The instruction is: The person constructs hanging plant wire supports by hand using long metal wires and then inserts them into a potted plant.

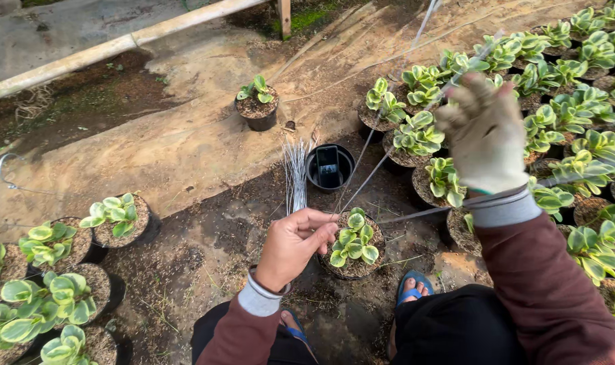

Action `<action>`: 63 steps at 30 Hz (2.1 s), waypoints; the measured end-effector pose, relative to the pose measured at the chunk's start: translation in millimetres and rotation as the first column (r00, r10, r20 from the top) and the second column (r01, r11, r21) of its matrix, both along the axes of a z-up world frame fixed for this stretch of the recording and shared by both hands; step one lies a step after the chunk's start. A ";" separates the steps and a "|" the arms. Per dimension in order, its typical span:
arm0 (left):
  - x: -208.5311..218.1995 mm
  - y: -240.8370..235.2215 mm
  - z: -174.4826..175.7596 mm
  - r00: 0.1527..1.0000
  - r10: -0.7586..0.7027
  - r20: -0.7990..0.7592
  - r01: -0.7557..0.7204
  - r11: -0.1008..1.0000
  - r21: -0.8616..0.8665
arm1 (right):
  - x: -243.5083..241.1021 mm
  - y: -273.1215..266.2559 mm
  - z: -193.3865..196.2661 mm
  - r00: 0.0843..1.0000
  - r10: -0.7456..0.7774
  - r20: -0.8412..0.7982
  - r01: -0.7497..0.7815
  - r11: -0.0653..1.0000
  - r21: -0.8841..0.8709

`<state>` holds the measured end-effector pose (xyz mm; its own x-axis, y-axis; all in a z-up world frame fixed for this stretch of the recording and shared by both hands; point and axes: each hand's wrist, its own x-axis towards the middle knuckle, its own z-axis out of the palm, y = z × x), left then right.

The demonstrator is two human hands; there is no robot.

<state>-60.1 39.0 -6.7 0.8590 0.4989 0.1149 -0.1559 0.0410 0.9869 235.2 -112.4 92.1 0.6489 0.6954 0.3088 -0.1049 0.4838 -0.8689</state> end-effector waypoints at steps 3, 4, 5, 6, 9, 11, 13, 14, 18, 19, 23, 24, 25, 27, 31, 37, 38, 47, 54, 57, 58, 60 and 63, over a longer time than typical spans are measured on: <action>-5.5 -4.5 -1.0 0.998 -0.052 -0.036 0.051 0.999 -0.014 | 28.0 -22.3 0.1 0.993 -0.091 -0.078 0.102 0.985 0.142; -6.9 -6.9 -0.6 0.996 -0.067 -0.060 0.067 0.998 -0.003 | 34.0 -28.2 -3.7 0.979 -0.180 -0.100 0.194 0.969 0.154; -7.9 -8.5 -0.2 0.996 -0.070 -0.059 0.070 0.998 0.000 | 39.5 -32.3 -6.6 0.957 -0.263 -0.124 0.281 0.945 0.167; -9.3 -9.9 0.0 0.993 -0.080 -0.084 0.083 0.996 0.034 | 43.3 -37.8 -8.0 0.956 -0.266 -0.123 0.284 0.944 0.169; -12.7 -9.8 -0.7 0.989 -0.109 -0.097 0.117 0.989 0.085 | 42.2 -44.3 -5.2 0.960 -0.279 0.003 0.270 0.931 0.245; -15.0 -9.1 -3.2 0.987 -0.133 -0.087 0.142 0.985 0.102 | 34.3 -51.3 2.0 0.981 -0.194 0.025 0.183 0.955 0.232; -17.2 -9.2 -6.4 0.980 -0.175 -0.093 0.182 0.981 0.071 | 29.4 -50.9 7.6 0.972 -0.224 0.066 0.208 0.960 0.189; -17.7 -8.9 -7.9 0.981 -0.174 -0.091 0.181 0.981 0.073 | 27.9 -50.8 9.1 0.962 -0.254 0.105 0.238 0.961 0.143; -19.9 -7.5 -10.9 0.977 -0.213 0.004 0.213 0.977 -0.021 | 24.8 -49.6 6.3 0.993 -0.111 0.044 0.101 0.977 0.185; -21.0 -7.1 -10.6 0.975 -0.220 0.008 0.220 0.975 -0.034 | 23.2 -48.1 5.8 0.996 -0.058 -0.067 0.073 0.969 0.236; -21.6 -9.6 -8.4 0.977 -0.214 0.003 0.214 0.977 -0.024 | 14.3 -45.7 10.5 0.970 -0.112 -0.216 0.165 0.956 0.244; -23.6 -9.1 -7.2 0.969 -0.246 0.022 0.246 0.969 0.005 | 15.0 -45.0 12.2 0.971 -0.111 -0.213 0.163 0.956 0.243; -25.1 -8.9 -5.9 0.959 -0.279 0.038 0.278 0.960 0.035 | 17.2 -44.5 12.9 0.983 -0.129 -0.130 0.153 0.969 0.194; -25.4 -9.9 -2.8 0.953 -0.297 0.063 0.292 0.953 0.076 | 24.6 -41.6 11.1 0.989 -0.142 -0.045 0.147 0.979 0.144; -28.3 -13.0 3.9 0.954 -0.295 0.058 0.275 0.935 0.226 | 41.4 -32.7 3.4 0.936 -0.228 -0.268 0.228 0.973 -0.030; -22.0 -3.9 -0.5 0.976 -0.216 -0.001 0.213 0.965 0.153 | 50.4 -32.9 3.8 0.903 -0.318 -0.289 0.290 0.947 -0.134; -20.3 0.7 -3.6 0.976 -0.216 0.001 0.213 0.965 0.154 | 50.3 -34.2 5.8 0.904 -0.244 -0.352 0.234 0.970 -0.072; -10.8 36.3 -28.0 0.931 -0.362 0.039 0.364 0.923 -0.126 | 50.8 -60.9 13.5 0.896 -0.104 -0.432 0.130 0.991 0.030; -12.3 50.6 -28.8 0.955 -0.295 0.034 0.296 0.954 -0.052 | 1.1 -41.7 36.5 0.958 -0.226 -0.178 0.203 0.969 -0.138; -8.6 47.1 -27.7 0.989 -0.149 0.011 0.149 0.989 -0.022 | 5.4 -28.6 19.5 0.930 -0.317 -0.187 0.275 0.936 -0.220; -7.6 45.7 -27.0 0.997 -0.078 -0.010 0.078 0.996 -0.031 | 9.7 -26.7 8.5 0.932 -0.309 -0.190 0.267 0.939 -0.218; -5.2 43.6 -26.2 0.999 -0.033 -0.011 0.033 0.999 0.033 | 20.4 -25.4 -13.5 0.934 -0.300 -0.196 0.258 0.942 -0.213; -4.8 42.3 -26.2 0.999 0.041 -0.015 -0.038 0.989 0.142 | 31.2 -31.0 -28.6 0.958 -0.213 -0.193 0.191 0.973 -0.129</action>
